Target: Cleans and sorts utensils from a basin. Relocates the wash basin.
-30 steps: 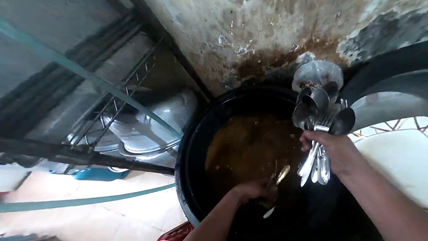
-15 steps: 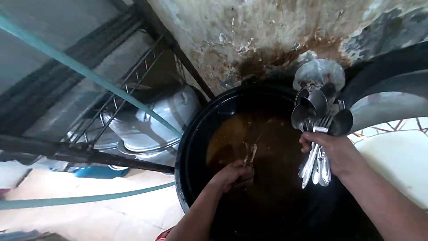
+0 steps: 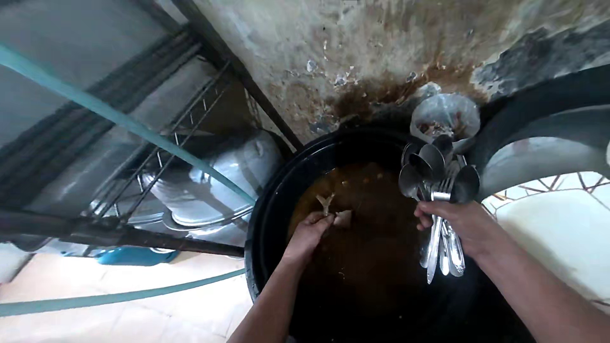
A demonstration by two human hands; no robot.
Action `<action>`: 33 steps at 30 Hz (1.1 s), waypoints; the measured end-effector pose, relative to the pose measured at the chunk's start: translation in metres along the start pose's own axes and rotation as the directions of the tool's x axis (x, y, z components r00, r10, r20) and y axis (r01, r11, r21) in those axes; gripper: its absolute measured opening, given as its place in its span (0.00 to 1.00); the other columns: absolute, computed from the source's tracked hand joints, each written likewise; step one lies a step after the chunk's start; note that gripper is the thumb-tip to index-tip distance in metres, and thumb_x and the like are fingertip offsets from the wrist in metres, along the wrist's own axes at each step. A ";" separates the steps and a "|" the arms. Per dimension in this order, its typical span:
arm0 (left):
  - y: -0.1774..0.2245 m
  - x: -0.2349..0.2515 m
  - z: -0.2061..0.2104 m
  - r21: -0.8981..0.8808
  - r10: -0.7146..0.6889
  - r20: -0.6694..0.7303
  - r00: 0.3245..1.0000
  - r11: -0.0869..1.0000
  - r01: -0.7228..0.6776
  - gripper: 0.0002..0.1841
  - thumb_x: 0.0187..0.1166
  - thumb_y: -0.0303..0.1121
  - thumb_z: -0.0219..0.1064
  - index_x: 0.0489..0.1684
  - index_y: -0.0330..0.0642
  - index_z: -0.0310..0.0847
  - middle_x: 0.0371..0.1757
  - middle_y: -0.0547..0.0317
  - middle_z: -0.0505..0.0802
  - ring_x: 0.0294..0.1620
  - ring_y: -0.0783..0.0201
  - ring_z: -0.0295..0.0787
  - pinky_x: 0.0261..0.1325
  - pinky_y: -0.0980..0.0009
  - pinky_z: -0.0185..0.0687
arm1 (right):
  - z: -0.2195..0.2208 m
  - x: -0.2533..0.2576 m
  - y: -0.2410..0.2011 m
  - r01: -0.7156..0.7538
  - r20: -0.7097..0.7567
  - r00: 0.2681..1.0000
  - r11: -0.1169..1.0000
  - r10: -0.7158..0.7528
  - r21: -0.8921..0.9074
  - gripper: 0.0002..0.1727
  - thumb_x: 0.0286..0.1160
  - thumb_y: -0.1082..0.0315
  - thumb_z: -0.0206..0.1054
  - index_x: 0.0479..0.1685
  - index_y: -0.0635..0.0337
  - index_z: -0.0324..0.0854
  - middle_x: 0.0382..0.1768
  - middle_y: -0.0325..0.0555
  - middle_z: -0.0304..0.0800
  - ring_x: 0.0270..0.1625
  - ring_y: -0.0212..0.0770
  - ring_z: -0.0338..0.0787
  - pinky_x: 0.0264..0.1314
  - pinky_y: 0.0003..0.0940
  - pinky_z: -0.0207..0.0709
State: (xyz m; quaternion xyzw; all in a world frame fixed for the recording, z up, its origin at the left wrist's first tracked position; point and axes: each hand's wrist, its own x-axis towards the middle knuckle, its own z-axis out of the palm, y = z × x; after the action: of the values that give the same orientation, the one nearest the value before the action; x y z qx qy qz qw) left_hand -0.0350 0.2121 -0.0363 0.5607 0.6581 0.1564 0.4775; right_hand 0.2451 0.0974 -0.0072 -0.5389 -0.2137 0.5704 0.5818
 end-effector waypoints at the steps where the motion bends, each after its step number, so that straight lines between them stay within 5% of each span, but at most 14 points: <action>1: -0.003 0.001 -0.001 0.042 -0.012 0.015 1.000 0.999 0.011 0.15 0.86 0.40 0.66 0.62 0.42 0.84 0.53 0.50 0.91 0.51 0.58 0.87 0.57 0.55 0.82 | 0.000 0.000 0.000 -0.009 -0.005 1.000 1.000 0.009 0.000 0.05 0.78 0.80 0.63 0.36 0.64 0.83 0.26 0.46 0.89 0.24 0.37 0.85 0.31 0.28 0.84; 3: -0.011 0.001 -0.005 0.072 0.008 0.022 1.000 0.997 -0.010 0.11 0.83 0.34 0.69 0.59 0.44 0.87 0.55 0.53 0.92 0.53 0.60 0.88 0.58 0.55 0.83 | 0.000 0.000 -0.001 -0.020 -0.011 1.000 1.000 0.020 0.002 0.06 0.78 0.80 0.63 0.36 0.64 0.84 0.27 0.47 0.89 0.24 0.37 0.85 0.31 0.29 0.84; 7: -0.029 0.000 -0.018 -0.073 0.038 -0.031 0.999 0.997 -0.041 0.21 0.82 0.28 0.68 0.74 0.44 0.78 0.54 0.50 0.91 0.40 0.61 0.89 0.44 0.62 0.87 | 0.001 -0.001 -0.001 -0.030 -0.035 0.999 0.999 0.030 -0.012 0.06 0.78 0.79 0.64 0.35 0.65 0.85 0.25 0.46 0.90 0.24 0.37 0.86 0.31 0.28 0.85; 10: -0.040 0.001 -0.030 -0.122 -0.007 -0.039 0.999 0.993 0.002 0.16 0.85 0.29 0.65 0.68 0.37 0.79 0.49 0.48 0.92 0.41 0.59 0.91 0.46 0.61 0.89 | 0.000 0.000 -0.001 -0.013 -0.012 1.000 0.999 0.013 -0.035 0.04 0.78 0.79 0.64 0.39 0.64 0.84 0.26 0.46 0.90 0.24 0.36 0.86 0.32 0.29 0.85; 13: -0.039 -0.002 -0.031 0.284 -0.134 0.003 0.991 0.950 0.128 0.18 0.88 0.33 0.63 0.74 0.41 0.78 0.55 0.45 0.92 0.46 0.54 0.92 0.52 0.55 0.88 | 0.001 0.000 -0.001 -0.028 -0.027 0.999 0.999 0.027 -0.037 0.03 0.78 0.79 0.65 0.39 0.65 0.84 0.26 0.46 0.90 0.24 0.36 0.86 0.31 0.28 0.85; 16: -0.041 -0.005 -0.017 0.687 -0.194 0.031 0.981 0.717 0.120 0.25 0.90 0.37 0.59 0.85 0.44 0.70 0.70 0.37 0.86 0.69 0.40 0.86 0.72 0.41 0.78 | 0.002 0.000 -0.001 -0.043 -0.029 0.999 0.998 0.042 -0.043 0.03 0.78 0.79 0.65 0.39 0.65 0.84 0.27 0.47 0.90 0.24 0.37 0.87 0.31 0.28 0.85; 22: -0.041 -0.014 0.016 0.868 -0.024 0.071 0.997 0.494 -0.050 0.27 0.87 0.50 0.61 0.84 0.53 0.74 0.77 0.46 0.84 0.80 0.41 0.76 0.82 0.36 0.64 | 0.002 0.000 -0.001 -0.058 -0.021 0.998 0.996 0.057 -0.060 0.02 0.76 0.79 0.67 0.39 0.65 0.84 0.28 0.48 0.91 0.24 0.37 0.87 0.30 0.27 0.84; 24: -0.038 -0.012 0.021 0.915 0.036 0.071 0.997 0.396 -0.079 0.24 0.87 0.49 0.61 0.76 0.49 0.81 0.75 0.46 0.85 0.81 0.40 0.74 0.83 0.32 0.59 | 0.000 0.001 0.001 -0.050 -0.002 0.999 0.996 0.050 -0.069 0.02 0.76 0.79 0.67 0.41 0.65 0.84 0.28 0.48 0.91 0.25 0.37 0.86 0.31 0.27 0.84; 26: -0.035 -0.010 0.031 0.938 -0.080 0.071 0.994 0.344 -0.040 0.24 0.86 0.46 0.61 0.73 0.40 0.81 0.79 0.43 0.80 0.83 0.38 0.71 0.82 0.32 0.60 | 0.001 0.001 0.001 -0.060 -0.011 0.998 0.994 0.059 -0.086 0.02 0.76 0.78 0.68 0.41 0.65 0.84 0.28 0.48 0.90 0.25 0.37 0.86 0.31 0.28 0.84; 30: -0.032 -0.004 0.056 0.926 -0.150 0.082 0.985 0.378 -0.019 0.23 0.87 0.35 0.58 0.77 0.34 0.75 0.82 0.38 0.76 0.85 0.38 0.68 0.84 0.36 0.59 | 0.001 0.000 0.000 -0.053 -0.028 0.998 0.993 0.050 -0.106 0.01 0.76 0.78 0.68 0.39 0.66 0.84 0.26 0.47 0.90 0.24 0.37 0.86 0.32 0.28 0.84; 33: -0.029 -0.006 0.068 0.872 -0.126 0.133 0.983 0.486 -0.055 0.22 0.86 0.42 0.61 0.73 0.41 0.81 0.77 0.44 0.83 0.80 0.42 0.76 0.83 0.40 0.65 | 0.001 0.000 0.001 -0.046 -0.004 0.999 0.993 0.045 -0.106 0.02 0.77 0.78 0.67 0.43 0.65 0.83 0.27 0.46 0.91 0.24 0.36 0.86 0.31 0.26 0.84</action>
State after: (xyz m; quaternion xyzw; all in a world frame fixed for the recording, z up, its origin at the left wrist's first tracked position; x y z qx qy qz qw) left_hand 0.0020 0.1746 -0.0888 0.7230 0.6122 -0.2595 0.1873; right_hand 0.2437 0.0978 -0.0076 -0.5743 -0.2306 0.5708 0.5396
